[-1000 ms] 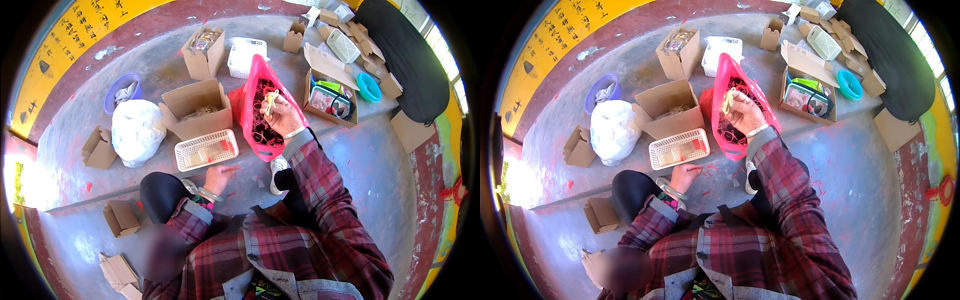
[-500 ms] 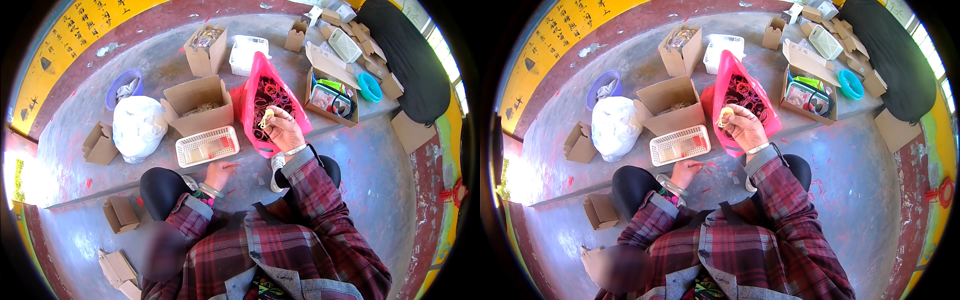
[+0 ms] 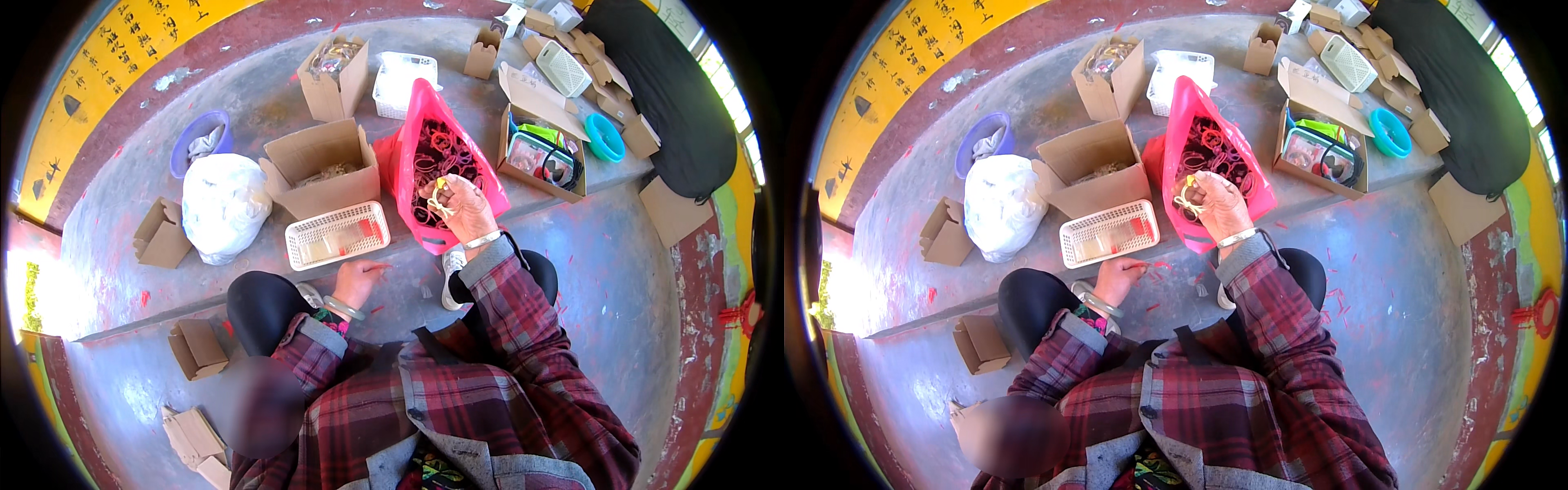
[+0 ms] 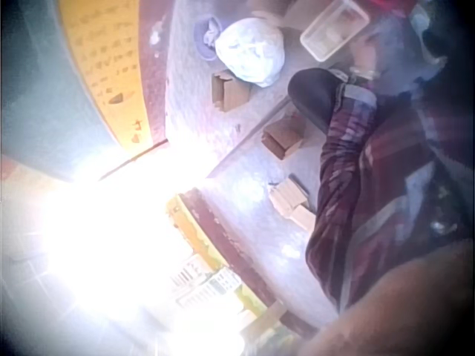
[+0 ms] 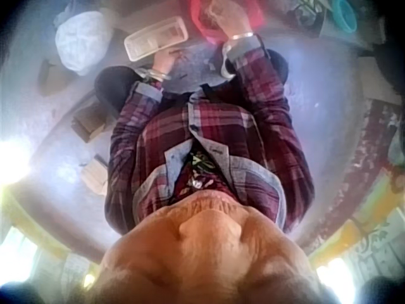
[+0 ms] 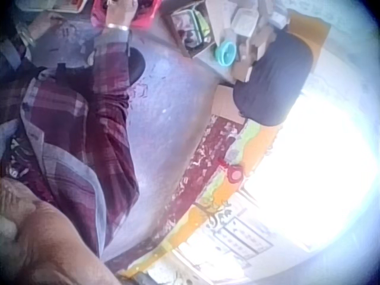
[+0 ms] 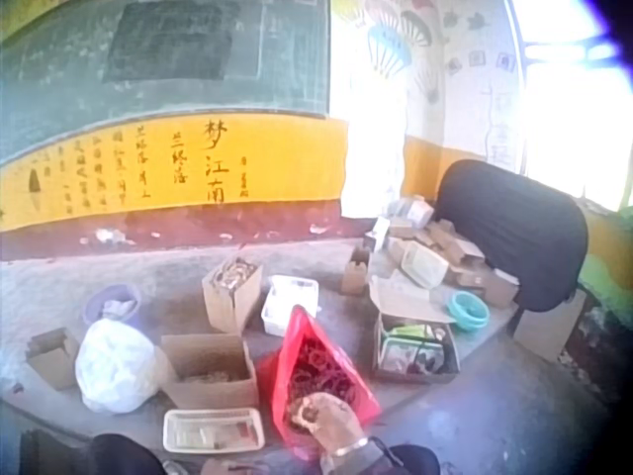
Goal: The person sits on the floor and sorts small red and black craft items, likely rubber bands or hair ties, from a pink bag into a white basket. They handle the items one by one, picking them up, briefly inspecting them, and placing them into the basket.
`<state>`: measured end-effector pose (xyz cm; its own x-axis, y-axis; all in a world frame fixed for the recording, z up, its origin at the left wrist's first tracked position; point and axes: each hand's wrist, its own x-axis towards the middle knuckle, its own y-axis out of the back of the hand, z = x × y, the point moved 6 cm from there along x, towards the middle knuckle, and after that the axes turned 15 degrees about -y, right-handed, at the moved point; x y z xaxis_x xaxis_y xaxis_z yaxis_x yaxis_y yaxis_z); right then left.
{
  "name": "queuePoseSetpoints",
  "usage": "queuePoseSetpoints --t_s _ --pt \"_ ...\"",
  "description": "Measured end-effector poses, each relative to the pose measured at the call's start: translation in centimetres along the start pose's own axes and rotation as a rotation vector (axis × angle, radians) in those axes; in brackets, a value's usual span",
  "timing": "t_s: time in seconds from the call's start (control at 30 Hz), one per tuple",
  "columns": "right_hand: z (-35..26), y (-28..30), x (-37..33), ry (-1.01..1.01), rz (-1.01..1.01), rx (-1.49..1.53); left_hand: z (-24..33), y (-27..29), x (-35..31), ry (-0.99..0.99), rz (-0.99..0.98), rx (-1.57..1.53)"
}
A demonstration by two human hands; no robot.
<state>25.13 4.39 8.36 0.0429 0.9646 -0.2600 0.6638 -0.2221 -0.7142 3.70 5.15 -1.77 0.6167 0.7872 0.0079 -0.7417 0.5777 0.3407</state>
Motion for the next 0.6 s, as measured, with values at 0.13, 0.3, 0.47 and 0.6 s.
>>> queuePoseSetpoints --t_s 0.13,0.3,0.47,0.6 --pt "0.2 1.7 0.5 -0.037 0.102 0.007 0.5 0.0 -0.1 0.034 -0.005 -0.04" --pt "1.0 6.2 3.0 -0.29 0.458 -0.534 -0.5 0.0 -0.1 0.026 -0.009 -0.033" --pt "-0.4 8.9 6.9 -0.322 0.545 -0.901 -0.4 -0.1 0.0 0.004 -0.017 -0.026" --pt "-0.9 9.2 9.3 0.006 0.546 0.009 -0.4 0.1 -0.1 0.012 -0.018 -0.008"
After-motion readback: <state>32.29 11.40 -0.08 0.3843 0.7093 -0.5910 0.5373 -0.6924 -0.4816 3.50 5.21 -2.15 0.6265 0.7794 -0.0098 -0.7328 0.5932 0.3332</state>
